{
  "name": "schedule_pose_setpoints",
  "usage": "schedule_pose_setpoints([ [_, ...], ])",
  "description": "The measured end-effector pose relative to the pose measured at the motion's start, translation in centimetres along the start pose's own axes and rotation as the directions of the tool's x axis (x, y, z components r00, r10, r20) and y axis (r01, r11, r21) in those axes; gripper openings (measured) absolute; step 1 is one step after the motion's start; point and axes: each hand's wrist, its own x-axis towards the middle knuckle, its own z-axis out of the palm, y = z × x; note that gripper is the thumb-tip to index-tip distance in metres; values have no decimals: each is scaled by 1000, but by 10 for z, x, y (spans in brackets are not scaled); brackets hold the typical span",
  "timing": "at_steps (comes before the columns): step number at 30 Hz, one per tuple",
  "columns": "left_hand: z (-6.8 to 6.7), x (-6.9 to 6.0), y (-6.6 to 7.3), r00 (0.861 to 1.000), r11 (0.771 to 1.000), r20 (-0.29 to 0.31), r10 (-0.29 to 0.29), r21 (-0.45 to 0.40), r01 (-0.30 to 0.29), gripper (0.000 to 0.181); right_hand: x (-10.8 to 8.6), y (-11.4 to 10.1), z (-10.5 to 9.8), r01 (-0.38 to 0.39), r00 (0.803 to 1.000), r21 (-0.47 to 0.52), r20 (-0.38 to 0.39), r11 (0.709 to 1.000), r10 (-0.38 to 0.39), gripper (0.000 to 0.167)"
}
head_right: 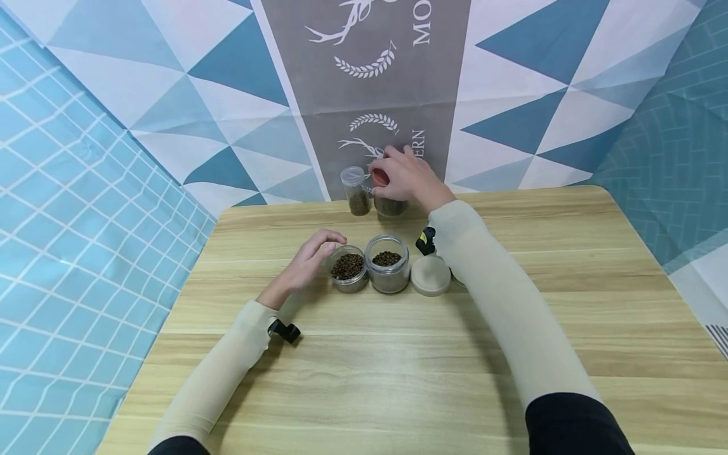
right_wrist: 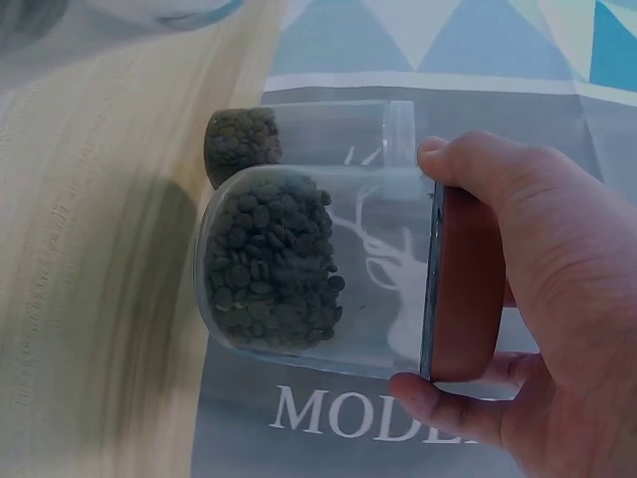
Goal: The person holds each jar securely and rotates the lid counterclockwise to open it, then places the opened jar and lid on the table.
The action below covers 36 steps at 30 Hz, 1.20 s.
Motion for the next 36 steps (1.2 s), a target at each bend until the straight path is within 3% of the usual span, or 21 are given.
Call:
schedule_pose_setpoints([
  [4,0,1,2,1000,1000,-8,11,6,-11,40,-1,0,-5,7,1000,3,-10,1000,-7,58],
  [8,1,4,-18,997,997,-17,73,-22,-73,48,-3,1,-12,7,1000,1,-22,1000,-6,57],
  [10,2,8,-34,996,996,-20,86,-13,-86,48,-4,1,-16,5,999,5,-32,1000,-5,57],
  [15,10,19,-94,998,997,-19,66,28,-65,39,-5,2,-20,0,999,10,-41,1000,0,55],
  [18,12,24,-116,998,998,-11,61,20,-61,35,-5,3,-20,3,999,6,-46,1000,-3,56],
  [19,11,24,-116,998,998,-7,56,13,-56,34,-6,4,-20,6,999,6,-50,1000,-5,57],
  [22,9,20,-99,998,998,-13,59,24,-59,36,-8,5,-18,12,997,12,-71,1000,-11,58],
  [26,5,11,-57,997,997,-21,76,12,-76,43,-13,7,-16,10,993,43,-115,999,-5,56],
  [29,1,7,-35,998,998,-6,64,-23,-64,45,-18,7,-14,3,989,79,-151,997,9,55],
  [33,3,10,-51,998,998,-18,60,9,-60,42,-24,6,-10,4,978,121,-205,993,21,53],
  [34,4,13,-64,998,998,-20,63,14,-63,39,-26,6,-9,8,975,129,-221,992,21,53],
  [35,4,12,-62,998,998,-20,59,10,-59,39,-28,6,-8,13,970,136,-241,991,20,53],
  [36,5,14,-71,997,998,-28,66,21,-65,38,-29,6,-6,20,965,143,-262,990,19,52],
])
